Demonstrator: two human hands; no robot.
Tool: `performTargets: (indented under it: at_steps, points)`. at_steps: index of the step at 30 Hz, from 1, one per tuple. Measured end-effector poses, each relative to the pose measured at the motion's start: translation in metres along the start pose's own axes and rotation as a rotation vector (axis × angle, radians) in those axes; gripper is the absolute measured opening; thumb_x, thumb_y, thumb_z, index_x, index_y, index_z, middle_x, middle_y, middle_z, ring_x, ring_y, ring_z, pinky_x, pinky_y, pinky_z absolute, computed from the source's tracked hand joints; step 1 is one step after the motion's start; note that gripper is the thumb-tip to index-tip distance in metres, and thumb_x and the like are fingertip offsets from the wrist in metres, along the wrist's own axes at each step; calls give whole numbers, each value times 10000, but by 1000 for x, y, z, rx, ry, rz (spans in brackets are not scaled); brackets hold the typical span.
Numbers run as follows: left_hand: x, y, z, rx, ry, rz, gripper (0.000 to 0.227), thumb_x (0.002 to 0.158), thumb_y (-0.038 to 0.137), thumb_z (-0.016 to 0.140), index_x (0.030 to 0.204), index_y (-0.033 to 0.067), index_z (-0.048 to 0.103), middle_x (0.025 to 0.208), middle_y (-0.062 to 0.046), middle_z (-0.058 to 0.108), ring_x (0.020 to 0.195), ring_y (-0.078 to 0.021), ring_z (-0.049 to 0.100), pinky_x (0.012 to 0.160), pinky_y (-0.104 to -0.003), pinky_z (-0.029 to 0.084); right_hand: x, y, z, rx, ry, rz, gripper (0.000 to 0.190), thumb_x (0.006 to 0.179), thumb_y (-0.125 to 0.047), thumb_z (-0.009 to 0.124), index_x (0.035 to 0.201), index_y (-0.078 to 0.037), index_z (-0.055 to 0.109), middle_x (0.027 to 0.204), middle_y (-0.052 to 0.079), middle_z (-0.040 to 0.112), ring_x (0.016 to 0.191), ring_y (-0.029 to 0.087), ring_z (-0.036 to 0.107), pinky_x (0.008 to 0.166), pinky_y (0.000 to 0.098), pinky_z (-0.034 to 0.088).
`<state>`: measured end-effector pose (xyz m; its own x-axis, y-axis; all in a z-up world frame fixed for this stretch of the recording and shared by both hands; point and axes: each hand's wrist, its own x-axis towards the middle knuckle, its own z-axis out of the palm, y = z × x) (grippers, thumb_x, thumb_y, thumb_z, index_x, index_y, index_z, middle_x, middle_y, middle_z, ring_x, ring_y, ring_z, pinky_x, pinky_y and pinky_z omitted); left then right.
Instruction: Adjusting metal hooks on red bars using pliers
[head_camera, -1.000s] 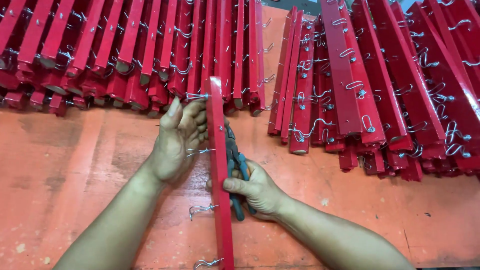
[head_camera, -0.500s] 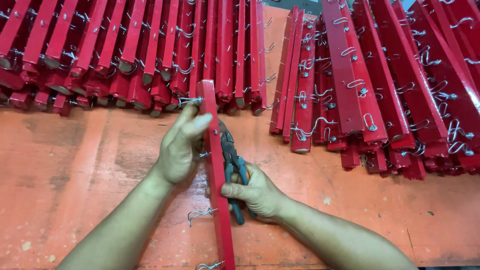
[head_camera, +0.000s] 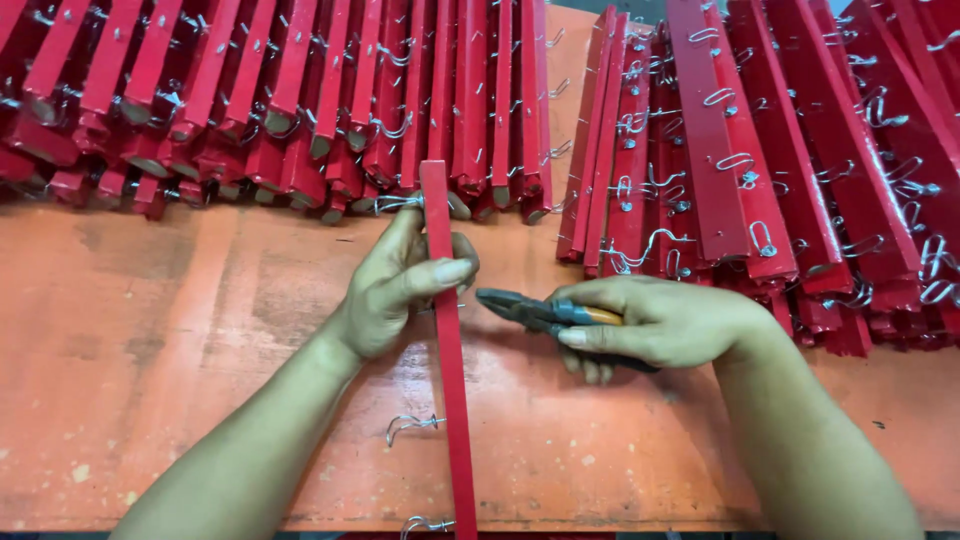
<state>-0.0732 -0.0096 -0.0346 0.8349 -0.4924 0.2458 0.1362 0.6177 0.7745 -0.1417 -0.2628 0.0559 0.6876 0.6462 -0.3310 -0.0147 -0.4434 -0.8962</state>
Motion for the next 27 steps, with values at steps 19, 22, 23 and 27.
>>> performTargets:
  at_steps: [19,22,23,27]
  points:
    - [-3,11,6,82,-75,-53,581,807,177,764,1281,63,448,751,-78,574,587,-56,419,506,-169,340,8,-12,-9,144,-249,70,385,1023,-200,487,1334,23,531,1043,247,771,917,283,796,671,414,682]
    - [-3,20,11,103,-88,-76,552,819,208,757,1265,72,460,759,-63,582,592,-45,418,510,-166,350,10,-10,-9,147,-256,75,382,1023,-199,486,1326,29,536,1031,242,771,919,289,796,680,420,680]
    - [-2,20,10,108,-102,-63,551,828,216,752,1267,63,456,764,-72,586,613,-62,433,537,-180,363,11,-10,-9,153,-267,76,394,1026,-203,477,1342,27,524,1033,244,769,909,285,795,676,420,679]
    - [-3,18,6,139,-121,-53,516,859,265,728,1252,62,462,798,-74,598,675,-85,483,593,-203,399,12,-5,-10,191,-275,111,416,1030,-202,466,1366,41,497,1011,245,769,874,280,797,665,412,681]
